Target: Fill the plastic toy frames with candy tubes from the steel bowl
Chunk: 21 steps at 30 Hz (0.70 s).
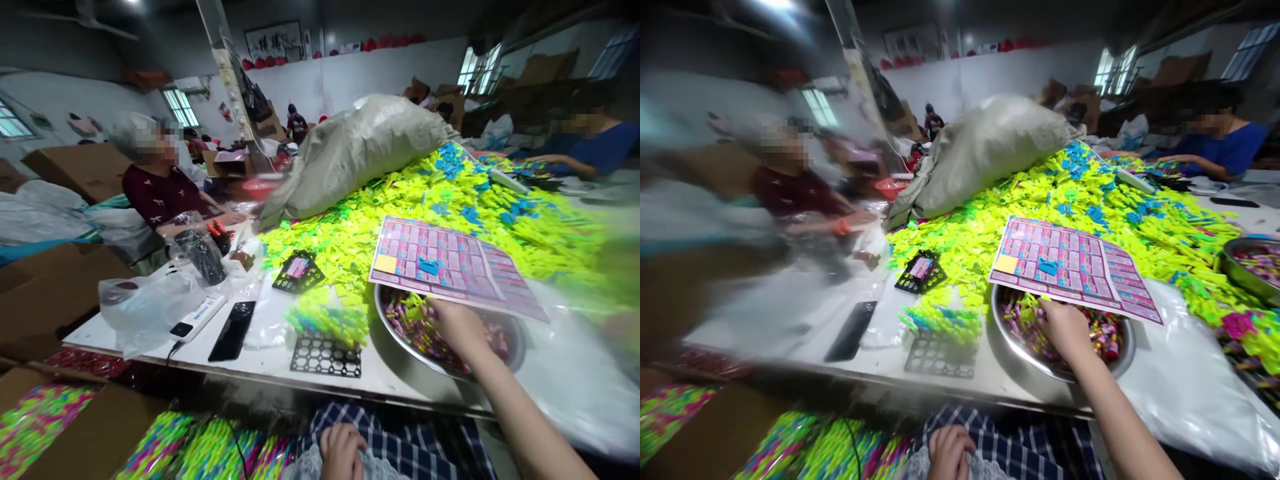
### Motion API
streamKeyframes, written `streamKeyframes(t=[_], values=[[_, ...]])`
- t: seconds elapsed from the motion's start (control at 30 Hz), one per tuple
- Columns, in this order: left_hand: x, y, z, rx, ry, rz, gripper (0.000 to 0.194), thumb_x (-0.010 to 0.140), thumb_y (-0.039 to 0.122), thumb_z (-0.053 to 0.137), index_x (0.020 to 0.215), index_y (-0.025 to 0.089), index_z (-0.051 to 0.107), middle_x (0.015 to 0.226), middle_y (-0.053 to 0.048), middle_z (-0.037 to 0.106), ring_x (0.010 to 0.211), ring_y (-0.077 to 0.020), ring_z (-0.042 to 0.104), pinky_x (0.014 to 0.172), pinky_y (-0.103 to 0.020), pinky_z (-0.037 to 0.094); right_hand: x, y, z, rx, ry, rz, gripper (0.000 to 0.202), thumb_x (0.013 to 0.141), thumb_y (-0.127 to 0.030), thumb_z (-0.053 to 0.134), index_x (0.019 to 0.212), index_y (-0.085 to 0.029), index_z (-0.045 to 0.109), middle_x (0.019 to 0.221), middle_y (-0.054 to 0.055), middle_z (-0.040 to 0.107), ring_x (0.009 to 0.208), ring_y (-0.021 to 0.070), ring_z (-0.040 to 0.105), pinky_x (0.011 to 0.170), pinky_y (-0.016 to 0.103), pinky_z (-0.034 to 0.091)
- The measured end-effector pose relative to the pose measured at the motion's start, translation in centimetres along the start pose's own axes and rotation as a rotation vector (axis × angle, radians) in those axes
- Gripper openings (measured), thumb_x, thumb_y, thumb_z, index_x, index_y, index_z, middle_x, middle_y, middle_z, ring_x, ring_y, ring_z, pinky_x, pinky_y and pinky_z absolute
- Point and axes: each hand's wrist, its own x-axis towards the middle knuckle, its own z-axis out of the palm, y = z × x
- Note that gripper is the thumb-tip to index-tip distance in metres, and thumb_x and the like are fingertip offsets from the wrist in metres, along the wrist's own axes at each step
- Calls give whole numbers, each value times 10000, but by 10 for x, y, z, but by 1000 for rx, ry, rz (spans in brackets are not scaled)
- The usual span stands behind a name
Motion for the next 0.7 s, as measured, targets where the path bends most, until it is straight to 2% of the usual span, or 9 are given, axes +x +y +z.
streamKeyframes(t=[0.1, 0.2, 0.33, 0.43, 0.53, 0.63, 0.67, 0.7], values=[[-1, 2, 5, 62, 22, 35, 260, 640, 94, 437, 763, 253, 602, 846, -52, 615, 879, -239, 542, 853, -461, 331, -32, 3, 10, -36, -33, 13, 315, 825, -353, 452, 1051, -239, 640, 855, 83, 705, 741, 257, 649, 565, 294, 423], [2, 13, 2, 19, 30, -21, 246, 697, 107, 405, 799, 231, 592, 891, -57, 613, 923, -238, 528, 871, -456, 328, -53, 1, 15, 75, 66, 30, 337, 832, -371, 438, 1065, -236, 640, 893, 62, 701, 770, 236, 648, 586, 285, 448], [15, 37, -8, -231, 54, -159, 191, 782, 197, 400, 821, 206, 587, 901, -65, 606, 925, -221, 532, 868, -402, 369, -65, 3, 18, 161, 180, -33, 349, 833, -352, 415, 1052, -220, 653, 900, 58, 697, 768, 217, 645, 628, 284, 458], [27, 58, -19, -512, 14, -233, 171, 797, 260, 438, 824, 185, 589, 865, -66, 606, 876, -199, 545, 844, -355, 396, -69, 2, 17, 195, 257, -74, 343, 837, -378, 427, 1037, -227, 661, 885, 61, 698, 747, 218, 642, 624, 291, 448], [38, 84, -35, -929, -72, -332, 287, 808, 374, 461, 952, 157, 580, 921, -91, 621, 843, -189, 570, 824, -343, 412, -85, -16, 13, 300, 314, -306, 290, 831, -344, 513, 1068, -240, 643, 805, 53, 691, 698, 186, 619, 641, 283, 411], [50, 111, -52, -1382, -216, -372, 490, 820, 505, 409, 1135, 144, 514, 1105, -138, 583, 939, -211, 576, 847, -360, 419, -110, -53, 9, 380, 233, -581, 320, 857, -208, 489, 1162, -242, 576, 668, 30, 633, 584, 154, 544, 570, 283, 330], [54, 118, -56, -1462, -224, -360, 509, 822, 519, 404, 1142, 138, 512, 1124, -144, 574, 962, -217, 571, 857, -364, 418, -118, -65, 9, 401, 209, -632, 336, 860, -177, 468, 1177, -235, 561, 633, 24, 606, 565, 154, 520, 554, 286, 308], [58, 123, -59, -1495, -183, -350, 481, 824, 500, 425, 1126, 138, 521, 1123, -138, 575, 969, -213, 569, 868, -359, 415, -124, -76, 9, 426, 192, -656, 348, 860, -149, 449, 1183, -225, 553, 617, 22, 587, 566, 158, 509, 551, 288, 298]])
